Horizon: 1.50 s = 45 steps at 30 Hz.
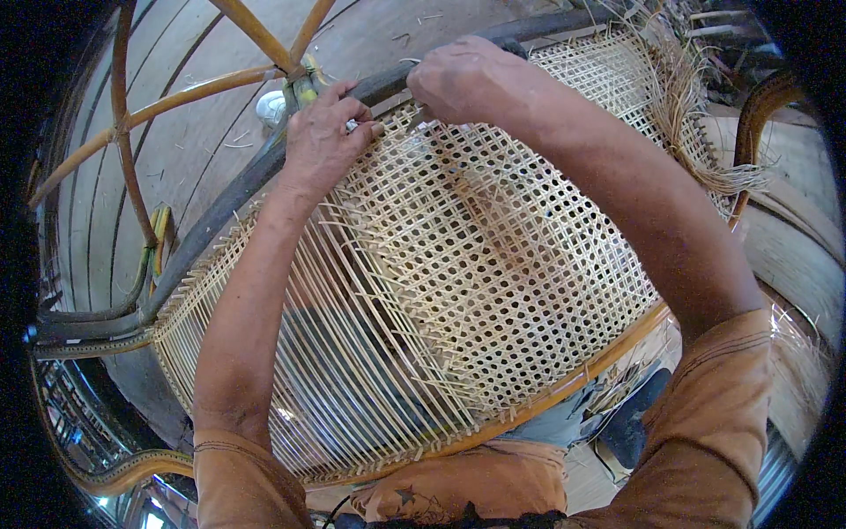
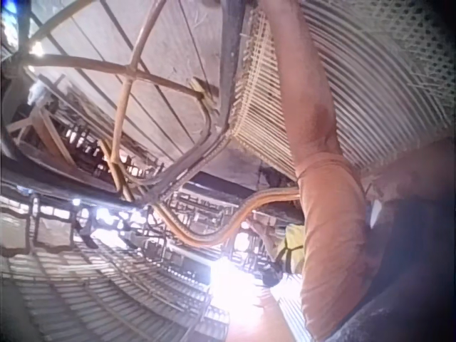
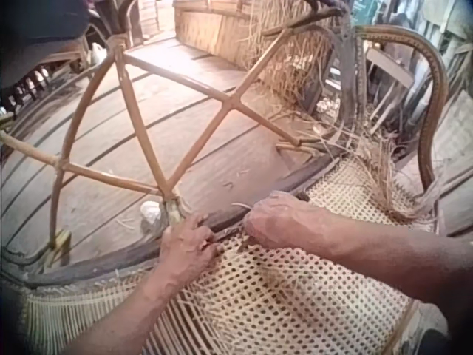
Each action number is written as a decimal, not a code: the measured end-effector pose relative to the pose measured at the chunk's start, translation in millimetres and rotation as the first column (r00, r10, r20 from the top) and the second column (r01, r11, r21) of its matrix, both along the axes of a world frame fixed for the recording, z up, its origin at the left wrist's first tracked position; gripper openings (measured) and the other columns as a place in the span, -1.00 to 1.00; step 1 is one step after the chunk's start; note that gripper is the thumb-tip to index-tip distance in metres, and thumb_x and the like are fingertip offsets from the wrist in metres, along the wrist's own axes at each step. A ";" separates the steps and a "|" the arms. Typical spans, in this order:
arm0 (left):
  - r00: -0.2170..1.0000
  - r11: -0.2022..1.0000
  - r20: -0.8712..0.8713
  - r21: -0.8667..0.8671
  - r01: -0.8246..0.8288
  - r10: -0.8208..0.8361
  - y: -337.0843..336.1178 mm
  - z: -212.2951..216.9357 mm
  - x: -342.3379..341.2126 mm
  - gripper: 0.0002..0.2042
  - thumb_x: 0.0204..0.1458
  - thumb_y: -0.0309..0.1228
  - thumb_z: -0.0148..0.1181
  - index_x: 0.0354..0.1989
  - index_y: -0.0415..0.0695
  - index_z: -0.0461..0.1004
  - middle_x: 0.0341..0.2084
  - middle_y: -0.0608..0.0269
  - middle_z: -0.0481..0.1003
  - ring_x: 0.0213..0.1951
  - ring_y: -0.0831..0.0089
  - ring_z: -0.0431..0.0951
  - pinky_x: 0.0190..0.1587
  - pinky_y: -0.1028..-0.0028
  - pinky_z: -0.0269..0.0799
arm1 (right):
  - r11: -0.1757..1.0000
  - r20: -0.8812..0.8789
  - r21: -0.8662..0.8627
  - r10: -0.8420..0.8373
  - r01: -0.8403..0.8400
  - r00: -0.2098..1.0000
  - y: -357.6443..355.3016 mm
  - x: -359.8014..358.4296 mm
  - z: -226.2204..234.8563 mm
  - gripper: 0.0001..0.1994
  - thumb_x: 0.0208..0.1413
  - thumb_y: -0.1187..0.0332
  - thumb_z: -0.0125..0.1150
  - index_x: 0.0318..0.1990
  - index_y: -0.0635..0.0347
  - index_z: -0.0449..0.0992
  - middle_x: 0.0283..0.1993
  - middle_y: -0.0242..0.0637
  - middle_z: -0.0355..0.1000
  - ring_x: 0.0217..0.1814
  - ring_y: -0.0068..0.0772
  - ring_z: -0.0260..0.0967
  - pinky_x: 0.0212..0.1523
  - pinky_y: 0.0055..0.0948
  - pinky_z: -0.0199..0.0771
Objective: Repairing the woven seat of a rattan chair using rattan strips and a utility tool.
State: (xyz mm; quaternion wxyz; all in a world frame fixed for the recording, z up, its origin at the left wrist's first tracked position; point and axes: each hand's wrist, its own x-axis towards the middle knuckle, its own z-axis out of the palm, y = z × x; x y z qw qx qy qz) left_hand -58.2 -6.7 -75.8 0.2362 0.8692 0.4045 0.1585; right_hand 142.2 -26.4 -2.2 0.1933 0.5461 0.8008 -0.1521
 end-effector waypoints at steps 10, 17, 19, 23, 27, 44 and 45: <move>0.998 0.998 0.021 -0.030 -0.061 0.061 -3.4 1.6 6.2 -0.83 -0.16 -0.23 0.26 -0.43 -0.01 0.58 -0.01 0.21 0.40 0.02 0.23 0.36 0.07 0.22 0.10 | 0.994 -0.102 -0.018 0.107 -0.109 0.989 12.4 5.7 -12.9 -0.62 -0.02 0.00 0.15 -0.53 0.16 0.55 -0.56 -0.13 0.44 -0.41 -0.04 0.43 -0.30 -0.19 0.40; 0.997 0.997 0.035 -0.028 -0.066 0.067 -2.6 -2.8 6.1 -0.83 -0.16 -0.21 0.25 -0.42 0.02 0.58 -0.01 0.23 0.40 0.01 0.23 0.36 0.08 0.24 0.08 | 0.991 -0.058 -0.132 0.011 -0.019 0.998 13.5 -0.4 -14.3 -0.54 -0.01 -0.11 0.11 -0.51 0.17 0.55 -0.55 -0.09 0.44 -0.43 0.00 0.42 -0.39 -0.15 0.39; 0.998 0.998 0.028 -0.032 -0.063 0.064 -2.7 -3.0 4.8 -0.83 -0.16 -0.21 0.25 -0.42 0.03 0.58 -0.01 0.23 0.40 0.01 0.24 0.36 0.08 0.24 0.08 | 0.994 -0.076 -0.106 0.029 -0.037 0.997 12.1 -1.7 -15.2 -0.53 0.00 -0.12 0.10 -0.51 0.17 0.55 -0.56 -0.08 0.44 -0.45 0.00 0.42 -0.39 -0.14 0.39; 0.998 0.997 0.022 -0.037 -0.062 0.063 -2.9 -1.6 5.6 -0.82 -0.16 -0.21 0.25 -0.40 0.02 0.59 0.00 0.23 0.40 0.01 0.25 0.36 0.07 0.25 0.09 | 0.981 -0.059 -0.172 -0.103 0.092 0.993 10.2 -5.2 -16.7 -0.49 0.02 -0.14 0.05 -0.50 0.20 0.54 -0.59 -0.08 0.42 -0.48 -0.02 0.41 -0.40 -0.15 0.39; 0.999 0.999 0.015 -0.010 -0.041 0.041 -3.1 -1.8 10.0 -0.82 -0.15 -0.23 0.24 -0.39 0.01 0.58 -0.01 0.23 0.40 0.02 0.25 0.36 0.05 0.24 0.10 | 0.967 -0.068 -0.196 -0.180 0.164 0.981 7.2 -2.5 -14.9 -0.47 0.01 -0.15 0.04 -0.51 0.22 0.54 -0.59 -0.07 0.42 -0.48 -0.02 0.41 -0.41 -0.15 0.39; 0.998 0.999 0.066 0.046 -0.008 0.005 0.7 -6.1 1.2 -0.90 -0.09 -0.38 0.12 -0.44 -0.11 0.44 -0.02 0.20 0.42 -0.04 0.22 0.42 -0.04 0.19 0.20 | 0.891 -0.278 -0.236 -0.444 0.388 0.852 -15.2 2.5 -1.5 -0.55 -0.05 -0.04 0.13 -0.43 0.28 0.51 -0.61 -0.14 0.39 -0.52 -0.23 0.37 -0.44 -0.24 0.33; 0.998 0.999 0.070 0.046 -0.006 0.002 -0.2 -6.4 2.2 -0.90 -0.09 -0.38 0.12 -0.44 -0.11 0.44 -0.02 0.20 0.42 -0.04 0.22 0.42 -0.04 0.19 0.20 | 0.894 -0.349 -0.207 -0.446 0.396 0.824 -18.7 -0.4 -3.5 -0.58 -0.09 0.00 0.17 -0.36 0.26 0.52 -0.53 -0.07 0.44 -0.44 -0.15 0.43 -0.34 -0.21 0.38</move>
